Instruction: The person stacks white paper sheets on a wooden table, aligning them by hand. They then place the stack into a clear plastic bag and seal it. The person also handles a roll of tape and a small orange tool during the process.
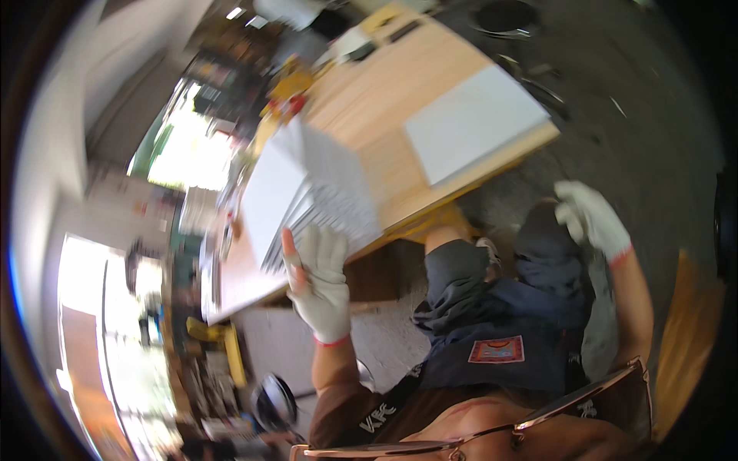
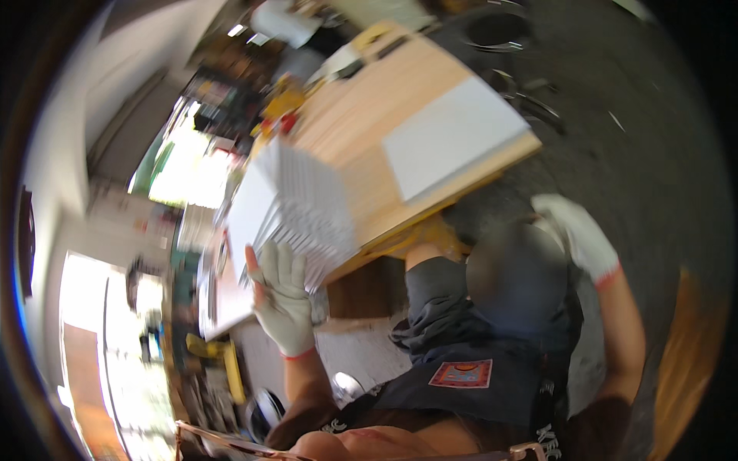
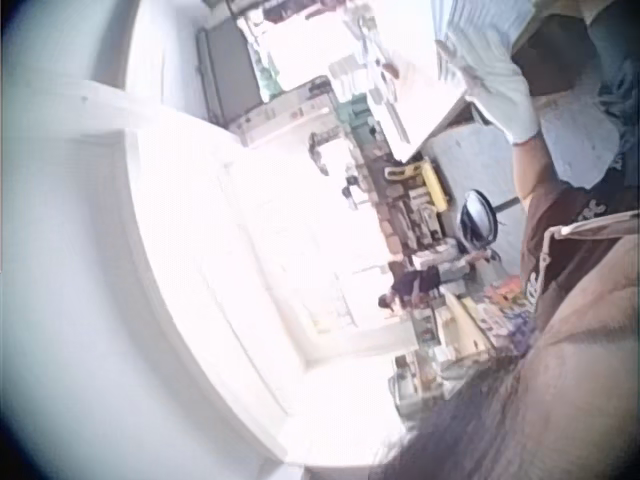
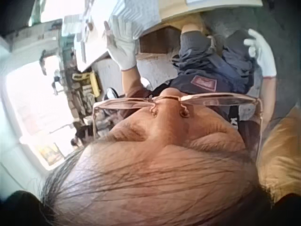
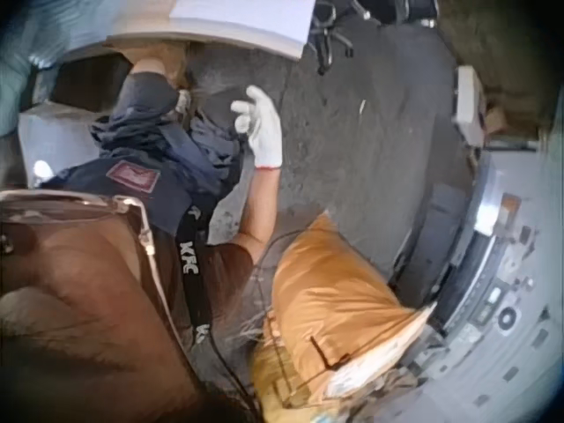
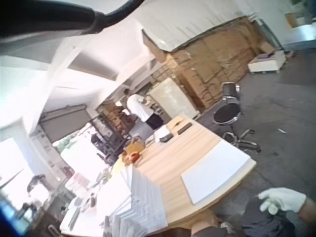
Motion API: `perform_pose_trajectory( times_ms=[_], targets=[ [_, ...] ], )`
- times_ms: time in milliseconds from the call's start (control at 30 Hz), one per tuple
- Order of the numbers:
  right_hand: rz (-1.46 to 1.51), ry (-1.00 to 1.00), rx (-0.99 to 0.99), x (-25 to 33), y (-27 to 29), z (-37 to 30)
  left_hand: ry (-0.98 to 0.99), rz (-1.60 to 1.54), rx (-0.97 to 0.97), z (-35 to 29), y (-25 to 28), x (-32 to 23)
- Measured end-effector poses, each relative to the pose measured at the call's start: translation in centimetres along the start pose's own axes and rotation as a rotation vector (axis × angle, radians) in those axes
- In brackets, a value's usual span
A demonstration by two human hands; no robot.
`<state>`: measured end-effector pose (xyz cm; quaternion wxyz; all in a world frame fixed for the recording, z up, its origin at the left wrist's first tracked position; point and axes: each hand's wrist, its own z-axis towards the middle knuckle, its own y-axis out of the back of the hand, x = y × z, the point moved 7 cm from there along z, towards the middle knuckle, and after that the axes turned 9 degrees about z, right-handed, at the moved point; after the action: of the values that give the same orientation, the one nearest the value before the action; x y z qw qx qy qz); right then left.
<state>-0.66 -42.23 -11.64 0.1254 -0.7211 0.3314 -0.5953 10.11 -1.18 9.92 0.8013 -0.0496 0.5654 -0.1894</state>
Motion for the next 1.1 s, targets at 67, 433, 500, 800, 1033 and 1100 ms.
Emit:
perform_pose_trajectory(
  times_ms=[67, 433, 500, 800, 1033, 1100],
  targets=[
    [-0.054, 0.145, -0.002, 4.2, -0.8, 3.3, -0.157, 0.359, 0.210, 0.7, -3.6, 3.8],
    [-1.360, 0.358, -0.426, 11.1, -0.6, 13.7, -0.288, 1.341, 0.784, 13.6, -25.6, 25.7],
    [-1.424, 0.545, -0.330, 11.5, -1.6, 13.9, -0.186, 1.219, 0.799, 14.0, -25.2, 27.8],
    [-1.349, 0.789, -0.095, 12.5, -4.5, 15.8, -0.306, 1.204, 0.798, 13.6, -25.3, 29.3],
    [-0.954, 0.574, -0.345, 11.0, -2.2, 15.4, -0.173, 0.922, 0.928, 13.7, -25.6, 30.4],
    [-0.927, 0.605, -0.357, 10.7, -2.2, 15.2, -0.038, 0.792, 0.955, 13.7, -25.3, 30.5]
  ],
)
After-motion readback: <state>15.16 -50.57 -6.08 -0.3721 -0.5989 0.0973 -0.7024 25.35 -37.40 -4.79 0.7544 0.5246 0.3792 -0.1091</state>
